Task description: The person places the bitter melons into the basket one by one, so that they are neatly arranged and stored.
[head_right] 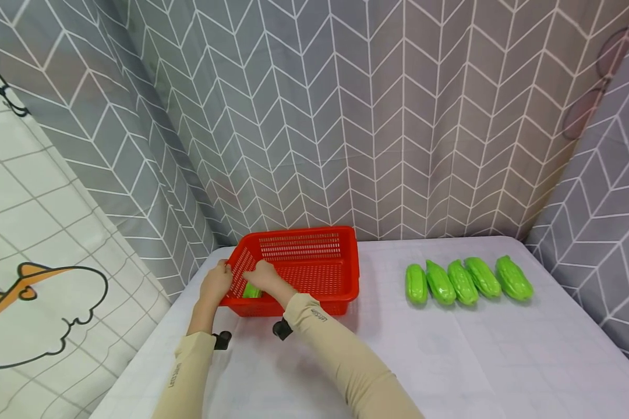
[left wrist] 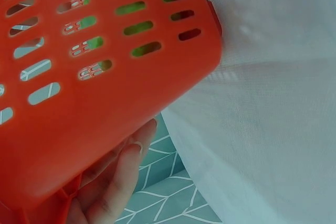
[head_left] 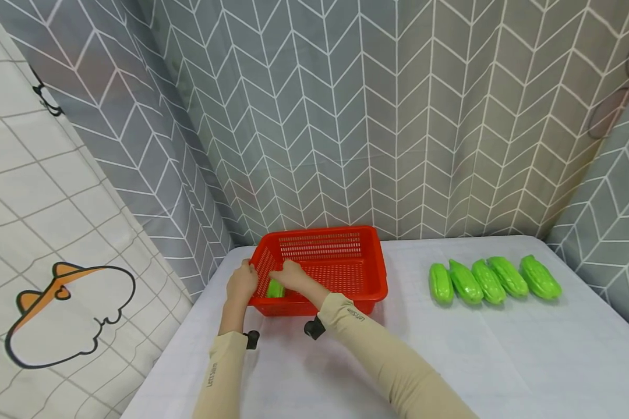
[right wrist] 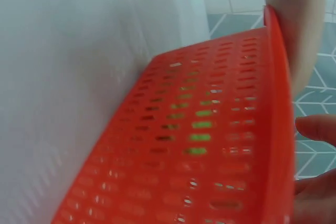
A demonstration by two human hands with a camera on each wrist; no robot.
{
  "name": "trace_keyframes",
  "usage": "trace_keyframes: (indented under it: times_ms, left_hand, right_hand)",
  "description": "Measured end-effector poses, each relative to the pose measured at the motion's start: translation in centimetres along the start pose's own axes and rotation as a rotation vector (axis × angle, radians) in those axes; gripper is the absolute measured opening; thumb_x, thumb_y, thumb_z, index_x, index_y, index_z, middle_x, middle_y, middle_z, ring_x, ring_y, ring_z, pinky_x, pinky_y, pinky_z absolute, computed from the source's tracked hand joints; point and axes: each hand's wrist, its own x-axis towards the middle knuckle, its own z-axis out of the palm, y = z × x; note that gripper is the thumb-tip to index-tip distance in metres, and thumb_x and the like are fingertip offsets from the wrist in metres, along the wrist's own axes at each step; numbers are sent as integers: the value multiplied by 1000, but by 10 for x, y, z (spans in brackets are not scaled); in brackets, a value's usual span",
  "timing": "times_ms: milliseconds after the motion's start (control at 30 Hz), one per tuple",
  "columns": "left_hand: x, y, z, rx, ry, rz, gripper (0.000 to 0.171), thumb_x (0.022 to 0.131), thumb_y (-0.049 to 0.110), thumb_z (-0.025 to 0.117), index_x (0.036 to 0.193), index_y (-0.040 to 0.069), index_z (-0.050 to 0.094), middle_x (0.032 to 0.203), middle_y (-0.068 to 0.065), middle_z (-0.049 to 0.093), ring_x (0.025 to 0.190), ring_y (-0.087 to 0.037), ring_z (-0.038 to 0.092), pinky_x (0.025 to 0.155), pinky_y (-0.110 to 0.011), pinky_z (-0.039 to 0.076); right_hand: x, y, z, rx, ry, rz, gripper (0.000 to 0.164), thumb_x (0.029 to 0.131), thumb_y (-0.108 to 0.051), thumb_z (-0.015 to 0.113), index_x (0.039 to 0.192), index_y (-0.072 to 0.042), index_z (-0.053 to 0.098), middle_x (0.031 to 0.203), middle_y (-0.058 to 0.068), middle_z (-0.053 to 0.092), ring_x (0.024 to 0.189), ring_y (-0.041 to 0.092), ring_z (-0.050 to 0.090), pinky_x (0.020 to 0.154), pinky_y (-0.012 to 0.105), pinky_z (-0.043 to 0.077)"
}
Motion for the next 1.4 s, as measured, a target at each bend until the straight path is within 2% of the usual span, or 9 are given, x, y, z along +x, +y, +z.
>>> trace_keyframes:
  times_ms: [67, 133, 333, 533, 933, 1400]
  left_hand:
    - [0, 0, -1, -1, -4, -2, 44, 103, 22, 32, 140, -2, 43, 121, -35, 61, 104, -50, 62, 85, -59, 49]
    - [1, -1, -1, -2, -4, -4, 44, 104, 22, 32, 140, -1, 43, 121, -34, 61, 105, -50, 62, 85, -59, 49]
    - [2, -3, -1, 1, -17, -11, 45, 104, 23, 31, 141, -1, 41, 122, -34, 60, 104, -49, 63, 85, -58, 49]
    - [3, -4, -1, 4, -15, -9, 45, 104, 22, 31, 141, -1, 41, 122, -35, 60, 104, -49, 63, 84, -58, 50]
    - [1, -3, 1, -1, -9, 11, 44, 103, 20, 32, 139, -4, 43, 119, -36, 61, 100, -50, 63, 81, -57, 51]
    - [2, -3, 1, -3, -7, 24, 44, 104, 21, 31, 140, -3, 42, 119, -36, 61, 101, -51, 63, 81, -59, 50]
  right_hand:
    - [-1, 0, -4, 17, 1, -5, 56, 97, -26, 55, 140, 8, 42, 133, 21, 56, 107, 27, 58, 101, 42, 49]
    - [-3, -1, -8, 32, 5, -14, 58, 98, -26, 54, 144, 7, 38, 142, 23, 50, 118, 31, 55, 106, 46, 45]
    - [-12, -3, -20, 44, 13, -44, 62, 98, -27, 54, 147, 5, 34, 147, 23, 45, 129, 34, 51, 109, 49, 42]
    - [-19, -2, -31, 50, 23, -59, 67, 99, -29, 54, 151, 3, 27, 154, 21, 36, 141, 35, 39, 113, 52, 36]
    - [-35, 12, -53, 45, 54, -130, 69, 98, -32, 54, 151, 2, 26, 156, 21, 33, 144, 37, 34, 115, 52, 32]
    - [-53, 24, -81, 168, 140, -219, 68, 98, -32, 56, 153, -4, 26, 158, 17, 32, 146, 35, 31, 116, 52, 30]
